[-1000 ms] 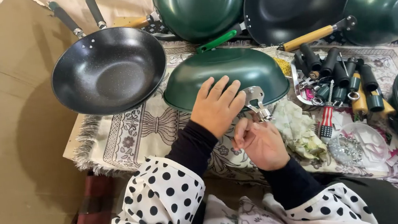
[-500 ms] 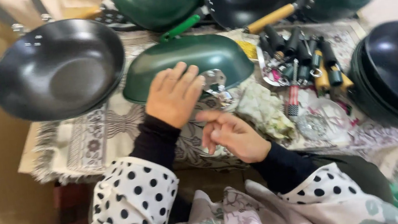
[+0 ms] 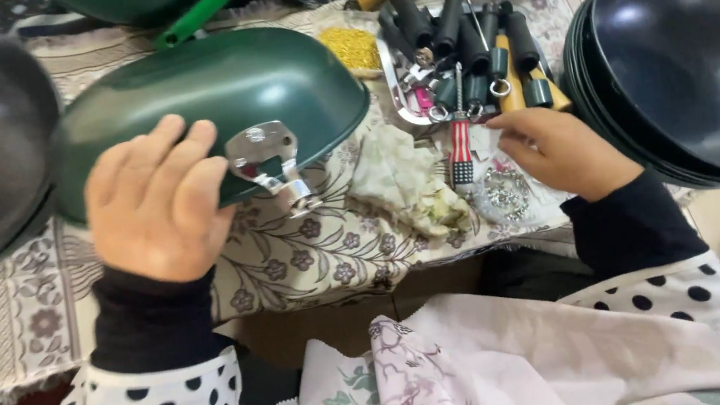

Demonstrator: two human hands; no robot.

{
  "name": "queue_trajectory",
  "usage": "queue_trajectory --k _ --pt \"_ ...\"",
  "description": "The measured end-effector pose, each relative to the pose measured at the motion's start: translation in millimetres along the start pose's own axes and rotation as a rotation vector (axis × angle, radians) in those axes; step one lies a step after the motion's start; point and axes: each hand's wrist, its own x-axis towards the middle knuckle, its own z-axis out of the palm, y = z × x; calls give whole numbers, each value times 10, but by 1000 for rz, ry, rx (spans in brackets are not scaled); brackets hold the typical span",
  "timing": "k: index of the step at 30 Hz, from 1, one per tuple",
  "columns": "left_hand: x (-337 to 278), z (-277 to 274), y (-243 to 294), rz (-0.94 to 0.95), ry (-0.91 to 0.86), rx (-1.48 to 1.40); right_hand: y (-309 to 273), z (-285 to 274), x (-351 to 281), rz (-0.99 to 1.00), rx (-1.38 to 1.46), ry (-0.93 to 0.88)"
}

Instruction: Attaching a metal handle bracket to a green wok using small fasteners by hand.

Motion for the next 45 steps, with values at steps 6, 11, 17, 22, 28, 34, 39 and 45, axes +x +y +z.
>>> queue_trajectory --k 6,11,17,22,28,34,39,45 --pt "64 128 -175 62 92 24 461 274 -38 59 -203 -220" --pt "-3 89 -217 41 43 -25 662 570 -51 172 -240 -373" --pt "-147 -3 -246 -28 -71 -77 558 653 -91 244 -258 -412" --pt "-209 48 -300 -12 -12 -128 389 683 -92 313 -298 -495" --pt "-183 52 -249 -33 -19 -98 568 721 -172 184 -423 -379" --pt "-197 95 -279 5 16 -104 516 707 -182 242 -415 -357" --pt "-201 122 -285 -2 55 -113 571 852 -174 153 -533 -302" --pt "-176 98 -248 -23 34 -92 595 887 -179 91 -564 -241"
